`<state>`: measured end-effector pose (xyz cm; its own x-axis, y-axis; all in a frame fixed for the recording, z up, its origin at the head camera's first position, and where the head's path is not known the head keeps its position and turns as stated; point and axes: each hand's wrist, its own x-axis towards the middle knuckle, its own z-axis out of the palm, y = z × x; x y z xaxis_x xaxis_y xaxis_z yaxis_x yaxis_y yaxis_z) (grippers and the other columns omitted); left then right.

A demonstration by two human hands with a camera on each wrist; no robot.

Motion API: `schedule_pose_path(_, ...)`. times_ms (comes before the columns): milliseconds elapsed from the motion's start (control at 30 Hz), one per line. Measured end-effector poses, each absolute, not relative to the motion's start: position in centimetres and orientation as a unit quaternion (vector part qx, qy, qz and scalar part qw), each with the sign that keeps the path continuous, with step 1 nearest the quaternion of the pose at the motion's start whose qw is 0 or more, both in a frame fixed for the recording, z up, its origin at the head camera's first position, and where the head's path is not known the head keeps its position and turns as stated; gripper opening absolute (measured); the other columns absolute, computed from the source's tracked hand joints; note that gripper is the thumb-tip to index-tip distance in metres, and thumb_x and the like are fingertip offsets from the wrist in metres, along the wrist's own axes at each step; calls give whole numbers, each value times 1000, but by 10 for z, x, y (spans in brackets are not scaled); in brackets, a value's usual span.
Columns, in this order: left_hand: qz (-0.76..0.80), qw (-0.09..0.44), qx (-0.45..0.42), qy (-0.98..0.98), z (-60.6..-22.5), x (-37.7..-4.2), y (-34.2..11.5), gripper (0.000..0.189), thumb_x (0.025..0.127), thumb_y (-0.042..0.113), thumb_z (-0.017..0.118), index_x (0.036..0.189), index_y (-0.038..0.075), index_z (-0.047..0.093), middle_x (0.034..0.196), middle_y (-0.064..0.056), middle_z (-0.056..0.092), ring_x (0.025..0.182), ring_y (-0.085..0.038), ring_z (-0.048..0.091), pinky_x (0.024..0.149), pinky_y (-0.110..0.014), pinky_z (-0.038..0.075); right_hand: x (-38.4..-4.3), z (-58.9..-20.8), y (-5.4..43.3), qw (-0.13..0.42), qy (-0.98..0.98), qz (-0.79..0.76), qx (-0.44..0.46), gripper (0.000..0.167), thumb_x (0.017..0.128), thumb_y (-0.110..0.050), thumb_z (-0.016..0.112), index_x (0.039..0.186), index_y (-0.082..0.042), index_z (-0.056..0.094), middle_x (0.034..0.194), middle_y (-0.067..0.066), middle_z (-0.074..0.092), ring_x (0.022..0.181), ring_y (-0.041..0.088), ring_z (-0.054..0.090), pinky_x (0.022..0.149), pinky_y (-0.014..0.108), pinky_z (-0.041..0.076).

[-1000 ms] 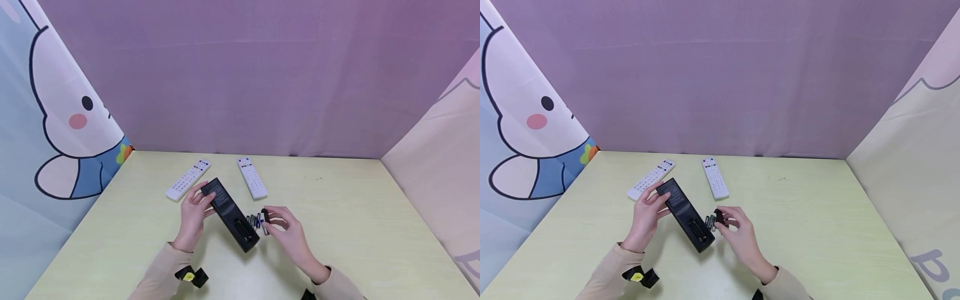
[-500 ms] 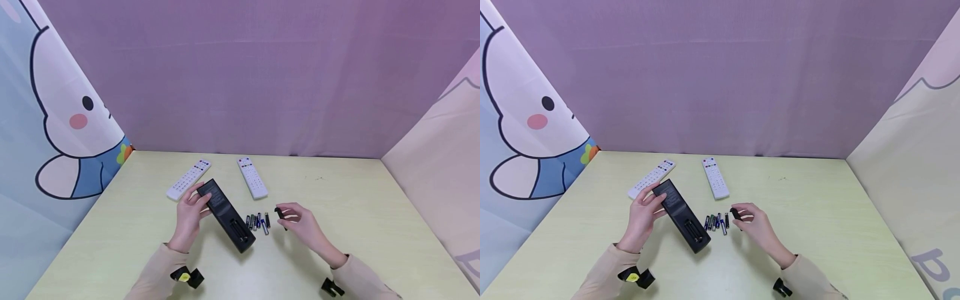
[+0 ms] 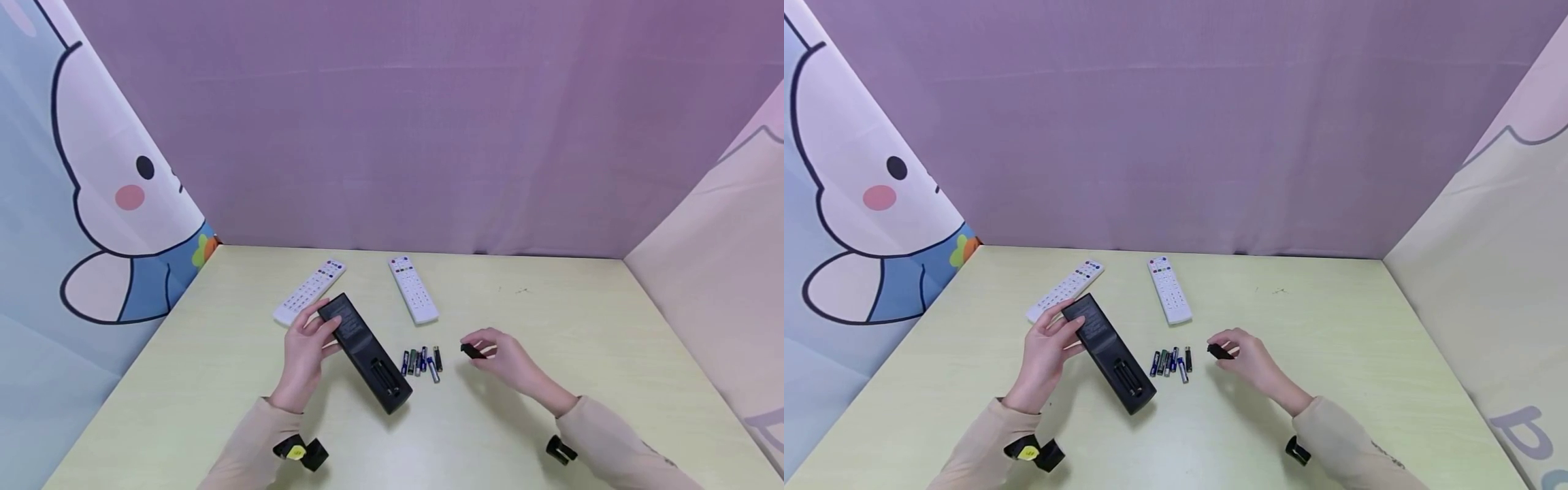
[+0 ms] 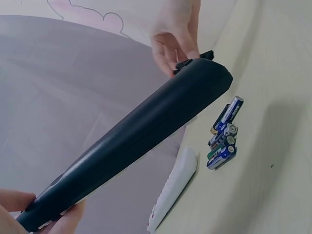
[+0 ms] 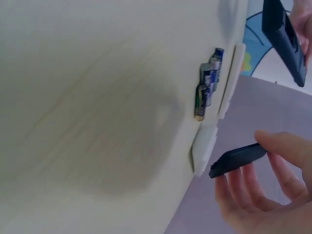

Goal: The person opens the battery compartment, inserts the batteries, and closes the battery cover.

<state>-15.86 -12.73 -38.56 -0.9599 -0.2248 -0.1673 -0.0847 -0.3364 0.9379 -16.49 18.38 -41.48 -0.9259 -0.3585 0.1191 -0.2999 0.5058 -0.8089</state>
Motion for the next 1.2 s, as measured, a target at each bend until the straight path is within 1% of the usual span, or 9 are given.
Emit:
schedule_pose_path(133, -806, 42, 140, -574, -387, -158, -129, 41, 82, -3, 56, 119, 10, 49, 83, 3, 64, 67, -12, 64, 59, -29, 55, -169, -420, 190, 55, 873, -437, -210, 33, 70, 11, 64, 101, 2, 60, 99, 16, 59, 85, 28, 56, 73, 32, 52)
schedule_pose_path(400, -804, 35, 140, -576, -388, -157, -134, 43, 82, -2, 57, 122, 9, 47, 82, 4, 65, 66, -11, 64, 57, -27, 54, -181, -427, 197, 94, 871, -422, -233, 30, 70, 13, 62, 99, 5, 60, 97, 16, 59, 83, 29, 56, 70, 31, 53)
schedule_pose_path(533, -802, 33, 149, -577, -388, -157, -136, 42, 82, -2, 57, 120, 10, 48, 81, 5, 64, 65, -11, 64, 56, -26, 54, -186, -430, 198, 109, 876, -408, -232, 30, 70, 11, 64, 99, 3, 61, 94, 14, 60, 83, 27, 56, 67, 27, 52)
schedule_pose_path(733, -798, 24, 157, -581, -389, -156, -139, 41, 81, -1, 58, 119, 12, 48, 81, 5, 64, 64, -10, 63, 55, -26, 53, -191, -437, 199, 116, 882, -390, -237, 31, 67, 8, 68, 97, 1, 61, 91, 12, 60, 79, 23, 56, 61, 22, 50)
schedule_pose_path(1000, -799, 24, 159, -579, -389, -154, -140, 38, 81, -2, 58, 115, 14, 50, 80, 5, 64, 64, -11, 63, 55, -26, 54, -195, -439, 200, 113, 892, -358, -253, 30, 66, 8, 69, 95, 0, 62, 88, 9, 60, 78, 23, 55, 63, 24, 49)
schedule_pose_path(1200, -796, 24, 160, -583, -389, -153, -141, 40, 81, -1, 57, 118, 13, 49, 80, 5, 64, 64, -10, 63, 55, -25, 53, -196, -439, 199, 121, 898, -345, -247, 30, 67, 8, 68, 94, -2, 63, 91, 8, 59, 80, 22, 54, 64, 24, 48)
